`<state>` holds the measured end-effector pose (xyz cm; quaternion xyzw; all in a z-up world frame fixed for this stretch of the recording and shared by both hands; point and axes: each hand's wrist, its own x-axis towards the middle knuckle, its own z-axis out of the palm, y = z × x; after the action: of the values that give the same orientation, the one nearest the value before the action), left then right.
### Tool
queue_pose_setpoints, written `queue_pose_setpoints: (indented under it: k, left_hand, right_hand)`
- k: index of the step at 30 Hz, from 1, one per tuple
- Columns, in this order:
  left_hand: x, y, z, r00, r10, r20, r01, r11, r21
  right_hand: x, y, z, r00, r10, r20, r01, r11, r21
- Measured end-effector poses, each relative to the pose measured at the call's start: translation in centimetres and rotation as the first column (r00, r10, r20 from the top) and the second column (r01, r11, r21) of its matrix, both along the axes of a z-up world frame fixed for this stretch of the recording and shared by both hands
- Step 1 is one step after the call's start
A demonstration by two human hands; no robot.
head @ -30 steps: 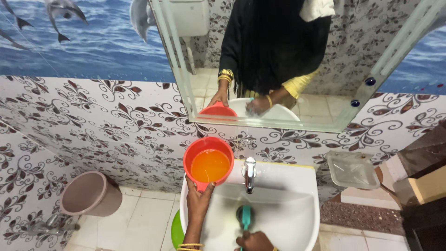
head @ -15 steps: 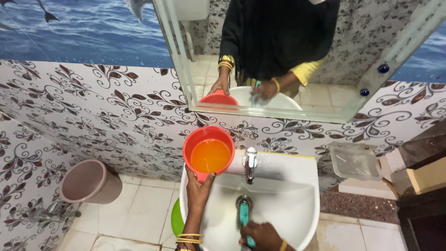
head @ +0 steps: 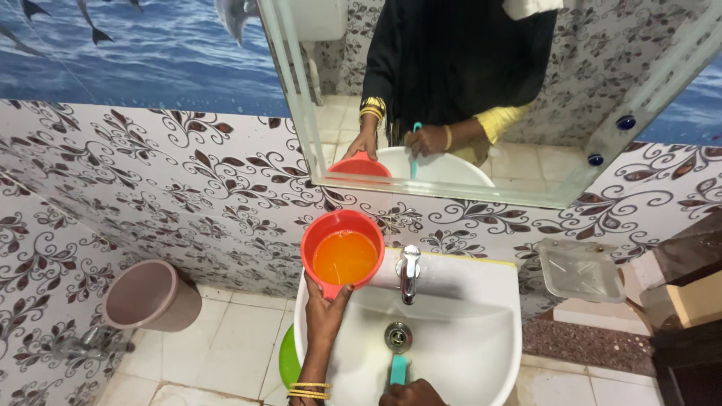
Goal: The person scrubs a white bathroom sink using a teal brush and an orange liquid from a red bowl. They repeatedly dip the brush into the bowl and scrub the sink basin and drain area throughout the clip.
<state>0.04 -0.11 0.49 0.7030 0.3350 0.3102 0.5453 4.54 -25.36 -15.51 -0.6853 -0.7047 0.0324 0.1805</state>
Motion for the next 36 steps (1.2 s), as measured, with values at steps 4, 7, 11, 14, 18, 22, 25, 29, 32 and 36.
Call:
queue_pose_setpoints:
  k: [4, 7, 11, 14, 18, 22, 25, 29, 32, 36]
  left_hand:
    - [-0.2, -0.1, -0.3, 1.000, -0.014, -0.005, 0.014, 0.998, -0.054]
    - [0.0, 0.2, -0.1, 0.999, -0.018, 0.030, 0.018, 1.000, -0.004]
    - [0.2, 0.2, 0.1, 1.000, -0.008, -0.029, 0.006, 0.997, -0.071]
    - [-0.1, -0.1, -0.1, 1.000, -0.014, 0.003, 0.014, 0.999, -0.043]
    - [0.0, -0.3, 1.2, 0.997, 0.004, -0.073, -0.008, 0.998, -0.055]
    - [-0.1, -0.4, 1.9, 0.992, -0.014, -0.126, -0.008, 0.986, -0.168]
    - [-0.3, -0.3, 0.9, 0.994, -0.052, 0.100, 0.057, 0.997, -0.050]
    - [-0.1, -0.1, 0.4, 0.996, -0.046, 0.075, 0.052, 0.996, -0.073]
    - [-0.4, -0.2, 0.5, 0.994, -0.059, 0.087, 0.066, 0.995, -0.080]
    - [-0.4, -0.1, 0.6, 0.996, -0.058, 0.062, 0.057, 0.998, 0.016]
  right_hand:
    - [1.8, 0.0, 0.7, 0.989, -0.088, -0.120, 0.078, 0.994, -0.081]
    - [1.2, -0.3, 0.6, 0.978, -0.106, -0.179, 0.088, 0.991, -0.103]
    - [-0.6, -0.5, -0.2, 0.993, -0.117, -0.029, 0.111, 0.981, -0.162]
    - [2.1, 0.1, 1.2, 0.963, -0.181, -0.200, 0.165, 0.982, -0.095]
    - [2.1, -0.7, 6.0, 0.903, -0.274, -0.331, 0.212, 0.954, -0.212]
    - [1.5, -1.9, 9.0, 0.820, -0.258, -0.512, 0.145, 0.957, -0.250]
    - [0.9, -2.6, 10.9, 0.780, -0.322, -0.537, 0.152, 0.929, -0.336]
    - [0.9, -2.6, 11.8, 0.822, -0.352, -0.448, 0.206, 0.917, -0.342]
    - [1.3, -1.7, 11.1, 0.822, -0.391, -0.414, 0.305, 0.916, -0.260]
    - [-1.1, -3.4, 11.0, 0.881, -0.246, -0.403, 0.162, 0.959, -0.232]
